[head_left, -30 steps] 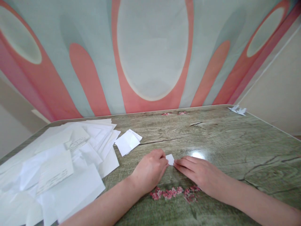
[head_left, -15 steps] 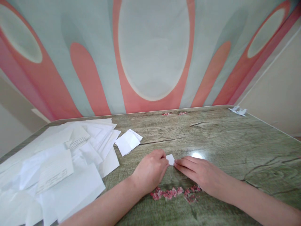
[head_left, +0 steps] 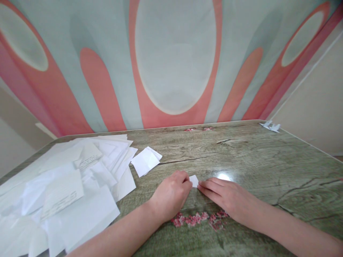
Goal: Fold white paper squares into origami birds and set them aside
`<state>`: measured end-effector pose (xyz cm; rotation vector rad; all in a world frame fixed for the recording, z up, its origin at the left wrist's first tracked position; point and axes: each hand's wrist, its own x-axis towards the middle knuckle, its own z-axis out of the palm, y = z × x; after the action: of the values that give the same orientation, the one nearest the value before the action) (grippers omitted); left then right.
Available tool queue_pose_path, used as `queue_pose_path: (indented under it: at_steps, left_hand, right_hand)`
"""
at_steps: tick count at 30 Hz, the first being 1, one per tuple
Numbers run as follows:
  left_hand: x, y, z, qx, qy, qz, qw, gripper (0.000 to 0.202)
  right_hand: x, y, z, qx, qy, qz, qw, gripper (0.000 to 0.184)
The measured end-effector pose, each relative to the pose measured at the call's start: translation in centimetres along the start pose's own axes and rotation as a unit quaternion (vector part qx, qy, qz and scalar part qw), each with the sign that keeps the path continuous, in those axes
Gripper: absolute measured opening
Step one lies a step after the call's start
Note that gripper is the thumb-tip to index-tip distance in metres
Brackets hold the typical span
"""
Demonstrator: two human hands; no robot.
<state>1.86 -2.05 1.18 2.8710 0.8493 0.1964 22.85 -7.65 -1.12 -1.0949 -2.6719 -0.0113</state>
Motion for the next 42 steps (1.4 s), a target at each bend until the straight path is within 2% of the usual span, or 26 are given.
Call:
queue_pose_path:
  at_steps: [7, 11, 16, 22, 27, 42]
  left_hand:
    - [-0.5, 0.7, -1.0, 0.03, -0.049, 0.028, 0.998, 0.022]
    - [-0.9, 1.0, -1.4, 0.05, -0.052, 0.041, 0.997, 0.024]
    - [-1.2, 1.3, -1.1, 0.073, -0.062, 0.027, 0.995, 0.035]
    - [-1.3, 1.5, -0.7, 0.095, -0.064, 0.01, 0.993, 0.042]
    - [-1.5, 1.2, -0.8, 0.083, -0.062, 0.005, 0.995, 0.043]
    - [-1.5, 0.5, -1.3, 0.071, -0.041, 0.046, 0.996, 0.041]
  right_hand:
    - [0.1, -0.1, 0.0, 0.0, -0.005, 0.009, 1.0, 0.031]
    - [0.1, -0.3, 0.1, -0.016, -0.001, 0.015, 1.0, 0.03]
    - [0.1, -0.4, 0.0, -0.001, 0.012, 0.022, 1.0, 0.028]
    - [0.3, -0.4, -0.1, 0.02, 0.031, 0.029, 0.999, 0.028]
    - [0.3, -0.4, -0.2, 0.017, 0.008, 0.023, 1.0, 0.028]
    - [0.3, -0.5, -0.2, 0.013, 0.02, 0.025, 0.999, 0.028]
